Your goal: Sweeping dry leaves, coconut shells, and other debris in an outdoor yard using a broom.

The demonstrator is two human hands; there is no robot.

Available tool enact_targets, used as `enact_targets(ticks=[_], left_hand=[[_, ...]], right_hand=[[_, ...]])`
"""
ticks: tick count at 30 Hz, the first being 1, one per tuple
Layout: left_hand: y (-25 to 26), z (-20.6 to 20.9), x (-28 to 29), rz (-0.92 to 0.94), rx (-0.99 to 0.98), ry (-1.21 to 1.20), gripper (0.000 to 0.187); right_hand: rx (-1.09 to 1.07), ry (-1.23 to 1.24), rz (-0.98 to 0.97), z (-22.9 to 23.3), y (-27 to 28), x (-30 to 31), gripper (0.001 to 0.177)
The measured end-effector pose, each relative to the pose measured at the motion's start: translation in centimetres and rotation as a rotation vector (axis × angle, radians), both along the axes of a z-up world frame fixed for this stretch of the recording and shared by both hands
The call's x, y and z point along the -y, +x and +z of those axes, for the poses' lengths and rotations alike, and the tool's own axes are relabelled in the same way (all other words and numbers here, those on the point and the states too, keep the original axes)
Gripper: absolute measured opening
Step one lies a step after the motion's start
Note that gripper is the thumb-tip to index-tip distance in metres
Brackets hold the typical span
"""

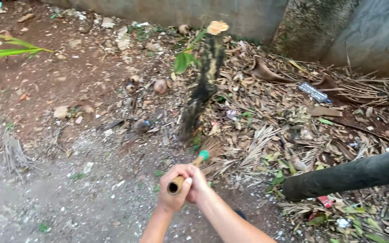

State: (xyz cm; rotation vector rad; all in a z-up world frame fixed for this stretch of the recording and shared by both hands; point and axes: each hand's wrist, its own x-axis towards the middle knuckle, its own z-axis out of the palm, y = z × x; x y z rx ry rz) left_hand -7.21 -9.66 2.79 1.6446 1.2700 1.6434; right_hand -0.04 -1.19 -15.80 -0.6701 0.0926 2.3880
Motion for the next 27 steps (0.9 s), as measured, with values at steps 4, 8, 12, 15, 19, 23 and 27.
enact_targets(ticks=[4, 8, 12, 15, 19, 23, 27], left_hand=[[-5.0, 2.2, 6.4, 0.128, -0.191, -0.097, 0.022], [-8.5, 2.9, 13.1, 0.068, -0.040, -0.235, 0.063], [-10.2, 2.6, 16.3, -0.046, 0.003, -0.200, 0.090], [-11.3, 2.9, 17.4, 0.018, -0.052, -0.139, 0.093], [-12.7, 4.2, 17.5, -0.047, 0.097, -0.279, 0.095], [-13.0, 2.2, 16.1, 0.063, -0.010, -0.156, 0.093], [-14.8, 2.0, 13.4, 0.060, 0.045, -0.220, 0.082]], right_hand=[[0.412, 0.034, -0.109, 7.8, -3.2, 4.9, 0.026], [0.552, 0.144, -0.132, 6.2, -4.9, 5.9, 0.015], [0.441, 0.084, -0.177, 4.3, -5.4, 5.1, 0.016], [0.435, 0.084, -0.238, 5.3, -6.6, 5.5, 0.016], [0.395, 0.045, -0.293, 9.1, -8.6, 6.0, 0.016], [0.517, 0.226, -0.292, 8.6, -8.6, 3.6, 0.015], [0.389, 0.383, -0.073, 3.4, -6.2, -3.1, 0.026]])
